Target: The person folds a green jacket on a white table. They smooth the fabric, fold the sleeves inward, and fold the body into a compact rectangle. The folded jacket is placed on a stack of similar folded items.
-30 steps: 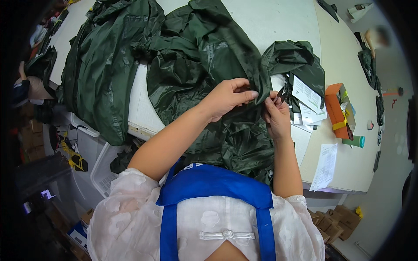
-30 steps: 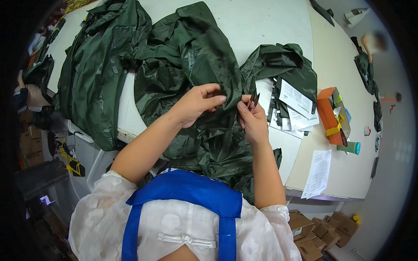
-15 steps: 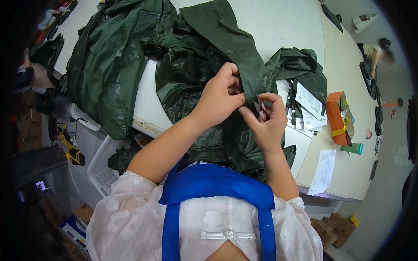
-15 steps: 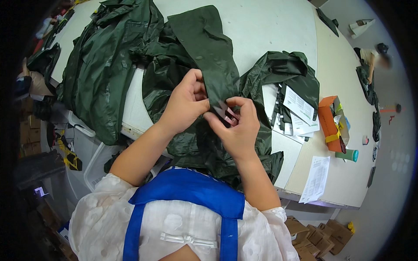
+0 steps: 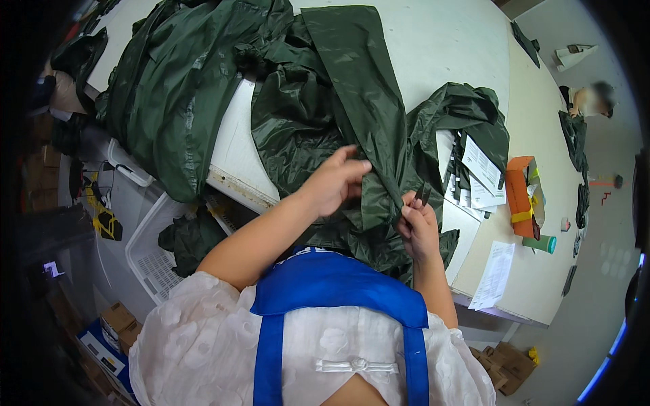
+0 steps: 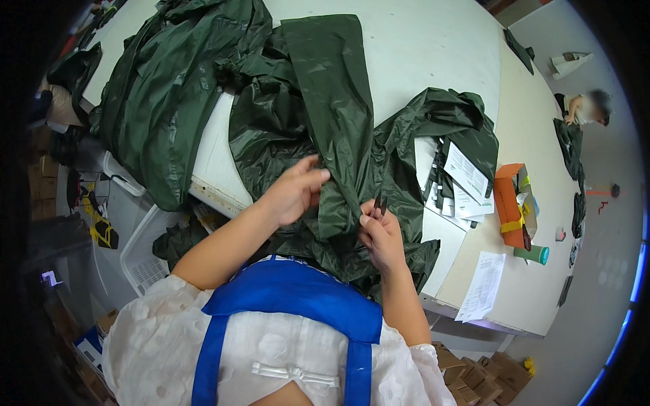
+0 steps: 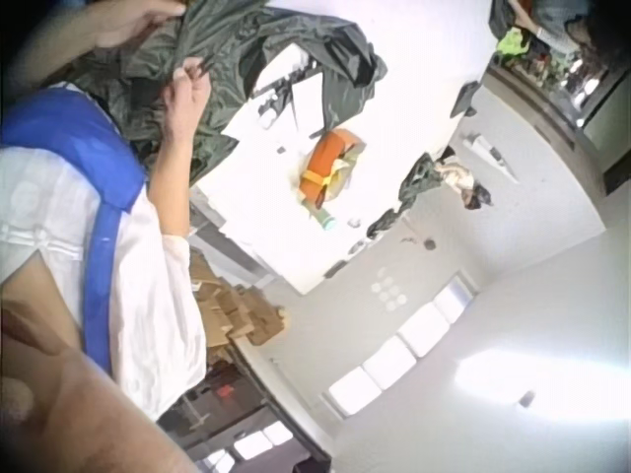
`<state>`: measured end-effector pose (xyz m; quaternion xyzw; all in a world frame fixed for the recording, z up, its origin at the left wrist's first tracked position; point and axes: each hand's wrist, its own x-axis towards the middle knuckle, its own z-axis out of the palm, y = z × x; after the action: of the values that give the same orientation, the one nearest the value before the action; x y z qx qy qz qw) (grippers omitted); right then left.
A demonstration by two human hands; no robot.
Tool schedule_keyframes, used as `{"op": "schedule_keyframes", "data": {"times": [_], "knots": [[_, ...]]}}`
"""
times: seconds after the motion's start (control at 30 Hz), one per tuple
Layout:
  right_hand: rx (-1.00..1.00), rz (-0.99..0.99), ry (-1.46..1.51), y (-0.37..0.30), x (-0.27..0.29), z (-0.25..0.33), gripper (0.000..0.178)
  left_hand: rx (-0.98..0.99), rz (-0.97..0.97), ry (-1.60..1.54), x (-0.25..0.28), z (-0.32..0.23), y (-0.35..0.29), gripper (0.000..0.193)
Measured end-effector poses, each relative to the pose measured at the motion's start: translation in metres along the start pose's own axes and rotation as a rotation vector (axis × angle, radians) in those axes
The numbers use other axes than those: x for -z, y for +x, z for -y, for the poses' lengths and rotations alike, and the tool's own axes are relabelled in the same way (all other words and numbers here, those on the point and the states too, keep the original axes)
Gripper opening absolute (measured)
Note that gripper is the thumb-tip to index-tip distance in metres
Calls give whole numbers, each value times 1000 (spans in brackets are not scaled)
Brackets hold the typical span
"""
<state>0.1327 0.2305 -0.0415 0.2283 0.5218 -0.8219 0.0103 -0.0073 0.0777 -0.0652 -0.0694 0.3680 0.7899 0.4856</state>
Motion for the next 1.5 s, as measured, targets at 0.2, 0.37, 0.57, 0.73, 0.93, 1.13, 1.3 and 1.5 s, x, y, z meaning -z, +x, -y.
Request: {"op": "schedule_keyframes", "data": {"times": [0.2,0.37,0.57,0.73,0.93,1.13,1.3,1.5], "knots": [[-72,99,-360,-13,17,4,8,-320,94,117,1,-15,14,50],[315,-227,-897,3,-7,41,49,-563,-9,597,-8,-7,-7,68],[560,-103,-1043,36,-37,48,26,-461,33,575,-12,-19,-20,83],[303,-218,-571,43,-27,47,17,-466,30,371,-8,-23,-29,84],[488,-113,-1025,26,-62,29,38,-521,4,612,-10,-24,-20,83],[7,-31,-125,35,-36,36,8,-406,85,541,-16,-42,-20,83],[-52,98,73,35,-38,37,17,-389,131,258,-15,-37,-24,83],[631,-186,-923,37,-69,37,48,-462,15,657,-14,-30,-33,76]]}}
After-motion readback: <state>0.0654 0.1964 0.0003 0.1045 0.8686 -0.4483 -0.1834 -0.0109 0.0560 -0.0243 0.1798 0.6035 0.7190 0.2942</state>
